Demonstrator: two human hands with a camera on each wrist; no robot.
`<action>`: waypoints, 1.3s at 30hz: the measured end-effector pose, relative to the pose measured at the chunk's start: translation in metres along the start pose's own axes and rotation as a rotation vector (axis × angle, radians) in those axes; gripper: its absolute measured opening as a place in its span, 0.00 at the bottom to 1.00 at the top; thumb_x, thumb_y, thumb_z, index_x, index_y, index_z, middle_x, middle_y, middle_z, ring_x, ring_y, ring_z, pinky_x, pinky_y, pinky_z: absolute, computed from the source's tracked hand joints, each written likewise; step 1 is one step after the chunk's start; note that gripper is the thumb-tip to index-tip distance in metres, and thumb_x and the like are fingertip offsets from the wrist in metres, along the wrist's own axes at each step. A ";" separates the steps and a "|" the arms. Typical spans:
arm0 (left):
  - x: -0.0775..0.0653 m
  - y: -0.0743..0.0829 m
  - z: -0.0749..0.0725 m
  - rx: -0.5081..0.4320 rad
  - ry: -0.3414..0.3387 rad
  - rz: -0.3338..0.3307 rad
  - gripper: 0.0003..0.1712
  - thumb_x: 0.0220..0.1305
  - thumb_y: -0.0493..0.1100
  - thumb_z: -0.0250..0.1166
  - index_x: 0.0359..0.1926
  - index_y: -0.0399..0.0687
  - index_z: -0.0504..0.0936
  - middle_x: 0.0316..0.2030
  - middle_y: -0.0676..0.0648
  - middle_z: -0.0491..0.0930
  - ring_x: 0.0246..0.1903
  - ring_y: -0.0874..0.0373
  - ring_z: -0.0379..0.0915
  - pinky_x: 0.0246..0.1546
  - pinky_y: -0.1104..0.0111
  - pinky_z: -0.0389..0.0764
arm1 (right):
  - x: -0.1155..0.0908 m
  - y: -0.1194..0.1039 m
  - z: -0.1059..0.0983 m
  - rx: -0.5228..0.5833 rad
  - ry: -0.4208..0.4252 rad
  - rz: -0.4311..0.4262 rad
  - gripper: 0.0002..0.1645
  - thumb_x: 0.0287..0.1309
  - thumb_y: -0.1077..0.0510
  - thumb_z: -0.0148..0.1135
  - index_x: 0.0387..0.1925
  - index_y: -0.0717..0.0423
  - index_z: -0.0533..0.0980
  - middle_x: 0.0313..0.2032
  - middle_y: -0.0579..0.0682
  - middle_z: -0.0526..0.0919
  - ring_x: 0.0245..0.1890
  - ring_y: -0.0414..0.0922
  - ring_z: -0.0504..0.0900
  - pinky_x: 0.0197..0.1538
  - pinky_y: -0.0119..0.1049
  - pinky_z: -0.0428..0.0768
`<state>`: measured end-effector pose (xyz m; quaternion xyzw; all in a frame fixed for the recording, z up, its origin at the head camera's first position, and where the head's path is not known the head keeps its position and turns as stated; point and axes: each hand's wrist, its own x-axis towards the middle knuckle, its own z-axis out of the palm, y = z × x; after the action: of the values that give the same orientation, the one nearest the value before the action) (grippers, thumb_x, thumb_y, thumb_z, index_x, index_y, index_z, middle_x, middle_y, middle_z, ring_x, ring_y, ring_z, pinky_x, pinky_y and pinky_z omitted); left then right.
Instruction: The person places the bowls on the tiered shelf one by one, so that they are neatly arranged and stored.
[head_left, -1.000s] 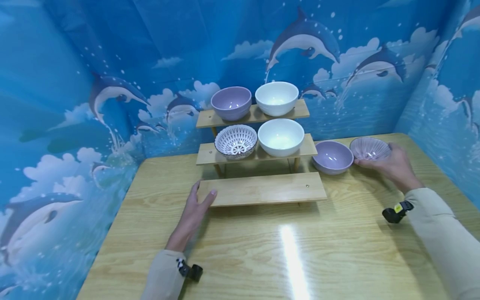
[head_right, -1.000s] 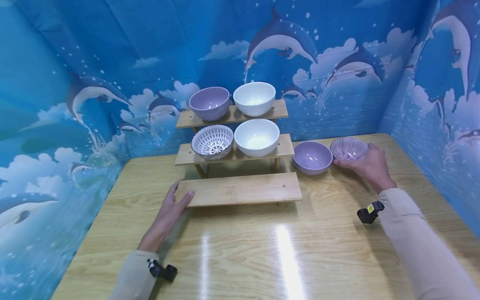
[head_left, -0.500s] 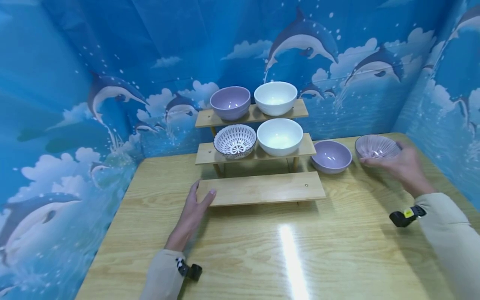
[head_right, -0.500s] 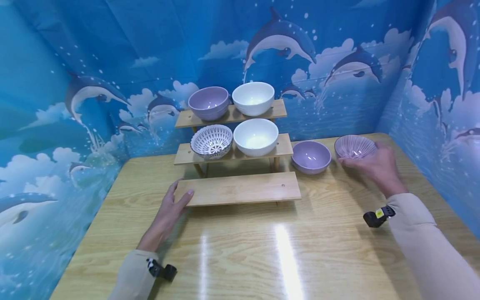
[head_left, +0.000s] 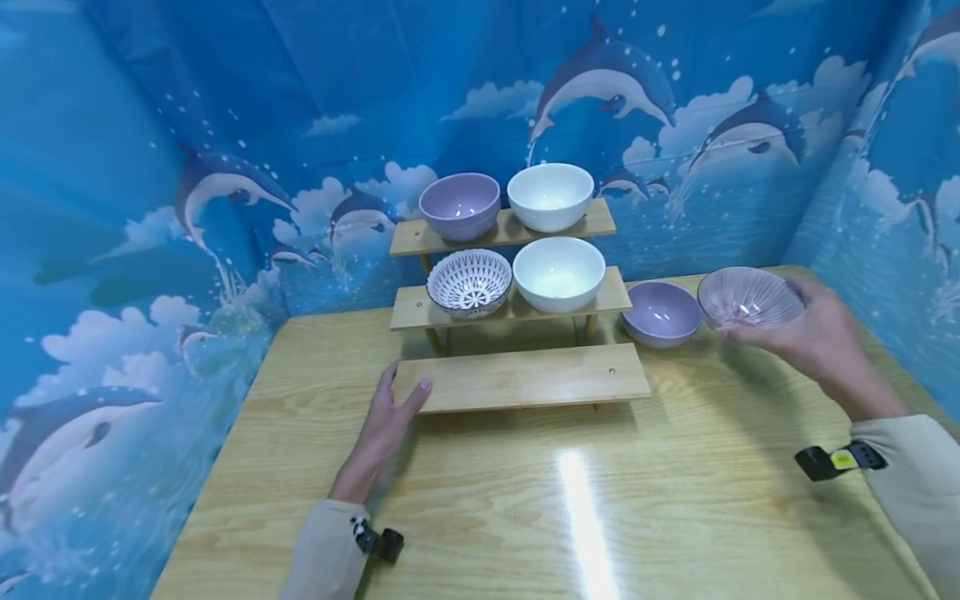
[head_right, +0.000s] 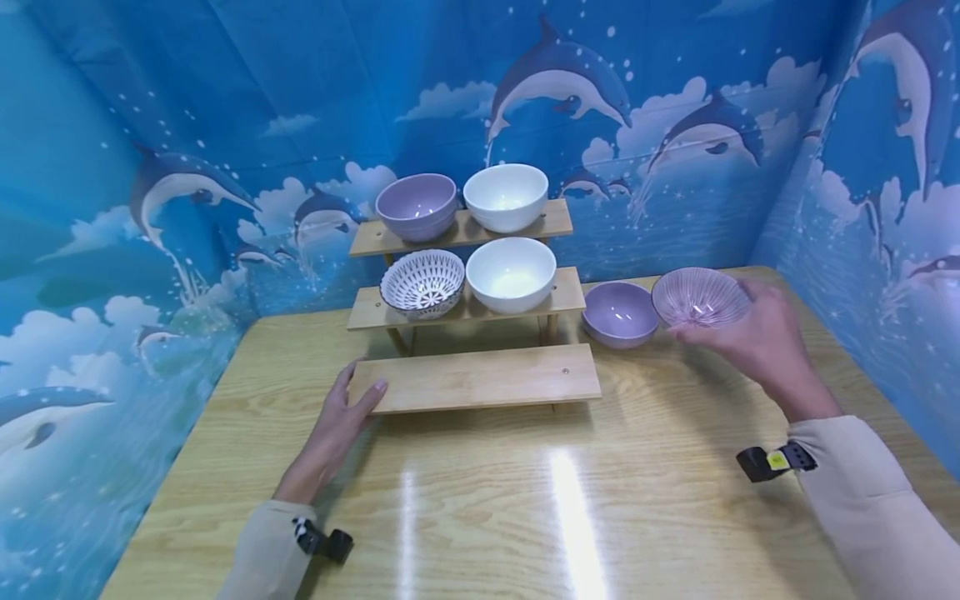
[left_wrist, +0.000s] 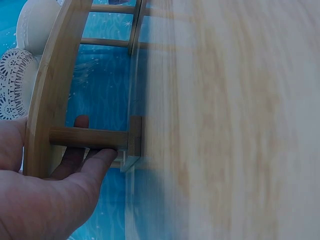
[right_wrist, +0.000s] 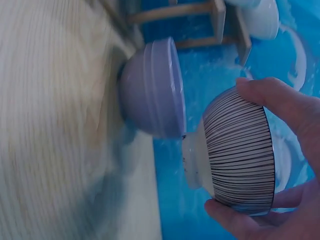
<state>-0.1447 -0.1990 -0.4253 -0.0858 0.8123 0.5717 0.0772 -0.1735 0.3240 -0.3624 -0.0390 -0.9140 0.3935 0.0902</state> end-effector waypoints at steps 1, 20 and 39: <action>0.000 0.000 0.000 0.000 -0.001 0.001 0.54 0.67 0.69 0.60 0.82 0.58 0.42 0.81 0.44 0.34 0.78 0.39 0.28 0.74 0.39 0.40 | -0.002 -0.004 0.000 -0.004 -0.004 -0.012 0.63 0.43 0.47 0.85 0.73 0.69 0.61 0.59 0.71 0.71 0.53 0.64 0.70 0.32 0.22 0.70; -0.001 -0.001 -0.002 -0.010 -0.008 0.008 0.54 0.67 0.69 0.61 0.82 0.57 0.43 0.81 0.43 0.34 0.78 0.39 0.28 0.74 0.39 0.39 | -0.048 -0.076 0.035 -0.061 -0.172 -0.151 0.77 0.34 0.40 0.87 0.75 0.72 0.53 0.68 0.77 0.61 0.60 0.73 0.68 0.52 0.72 0.75; 0.001 -0.001 0.000 0.001 0.005 -0.003 0.55 0.67 0.69 0.61 0.82 0.57 0.43 0.81 0.44 0.35 0.78 0.39 0.28 0.75 0.39 0.40 | -0.058 -0.114 0.080 0.031 -0.302 -0.262 0.74 0.31 0.38 0.87 0.74 0.67 0.59 0.69 0.70 0.64 0.66 0.68 0.66 0.59 0.71 0.72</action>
<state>-0.1451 -0.1996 -0.4261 -0.0883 0.8128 0.5708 0.0762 -0.1322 0.1804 -0.3410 0.1410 -0.9082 0.3940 0.0033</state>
